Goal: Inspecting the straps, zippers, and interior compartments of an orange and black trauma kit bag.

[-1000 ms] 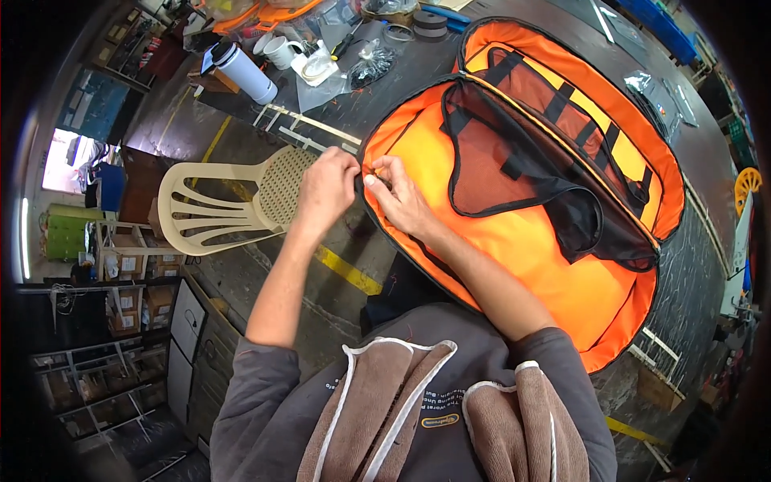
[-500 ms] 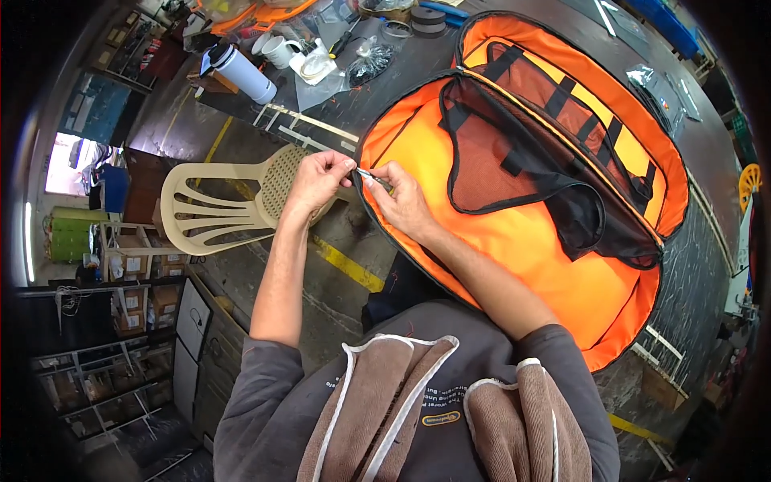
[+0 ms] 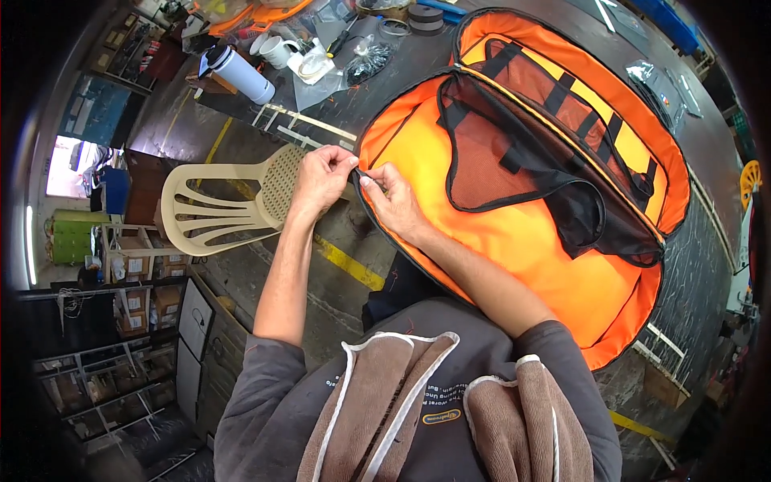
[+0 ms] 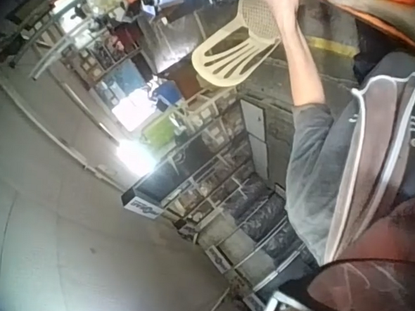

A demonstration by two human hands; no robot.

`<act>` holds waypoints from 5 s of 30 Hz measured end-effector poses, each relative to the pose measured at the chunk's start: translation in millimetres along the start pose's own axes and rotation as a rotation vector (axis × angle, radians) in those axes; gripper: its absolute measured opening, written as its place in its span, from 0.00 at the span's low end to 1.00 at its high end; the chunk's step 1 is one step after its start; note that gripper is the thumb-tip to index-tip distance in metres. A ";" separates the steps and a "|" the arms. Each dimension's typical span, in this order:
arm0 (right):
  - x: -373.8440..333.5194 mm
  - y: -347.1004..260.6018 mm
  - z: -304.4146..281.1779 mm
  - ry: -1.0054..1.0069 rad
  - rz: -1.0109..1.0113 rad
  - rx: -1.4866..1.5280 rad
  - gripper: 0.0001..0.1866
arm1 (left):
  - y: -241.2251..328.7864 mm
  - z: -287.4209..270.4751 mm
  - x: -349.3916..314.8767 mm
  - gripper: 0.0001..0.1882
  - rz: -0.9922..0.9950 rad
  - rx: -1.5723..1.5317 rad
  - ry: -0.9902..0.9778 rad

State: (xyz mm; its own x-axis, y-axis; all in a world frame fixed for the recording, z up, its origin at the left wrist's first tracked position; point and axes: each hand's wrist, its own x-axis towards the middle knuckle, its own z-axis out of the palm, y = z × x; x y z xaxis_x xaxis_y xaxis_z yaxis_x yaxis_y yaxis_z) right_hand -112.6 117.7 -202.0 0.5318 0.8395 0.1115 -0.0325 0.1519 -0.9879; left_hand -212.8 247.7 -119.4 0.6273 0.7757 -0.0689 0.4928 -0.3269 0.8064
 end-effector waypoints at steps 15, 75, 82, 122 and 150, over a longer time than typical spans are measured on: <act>23.1 4.4 8.0 -0.004 0.159 0.248 0.11 | -5.1 8.9 -21.8 0.24 -0.021 -0.246 0.101; -4.9 12.4 1.6 0.001 0.054 0.049 0.13 | -42.0 16.2 -24.4 0.23 -0.291 -0.957 0.050; 0.1 14.0 -0.3 -0.039 0.052 0.035 0.14 | -42.2 13.6 -23.9 0.22 -0.301 -0.947 0.021; -28.8 -103.9 -154.2 -0.205 -0.303 -0.956 0.19 | -14.0 37.0 -54.3 0.10 0.037 -0.293 0.277; -238.9 -196.1 -277.6 -0.069 0.228 -0.641 0.08 | 54.0 38.6 -43.3 0.08 0.466 0.334 0.342</act>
State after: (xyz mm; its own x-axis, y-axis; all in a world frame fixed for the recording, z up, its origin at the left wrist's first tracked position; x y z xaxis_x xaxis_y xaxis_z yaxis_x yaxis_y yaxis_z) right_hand 1.7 -257.5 -64.9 0.5153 0.8484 -0.1214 0.3813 -0.3538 -0.8541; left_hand -190.1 175.5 -95.6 0.6203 0.6224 0.4774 0.4110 -0.7762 0.4780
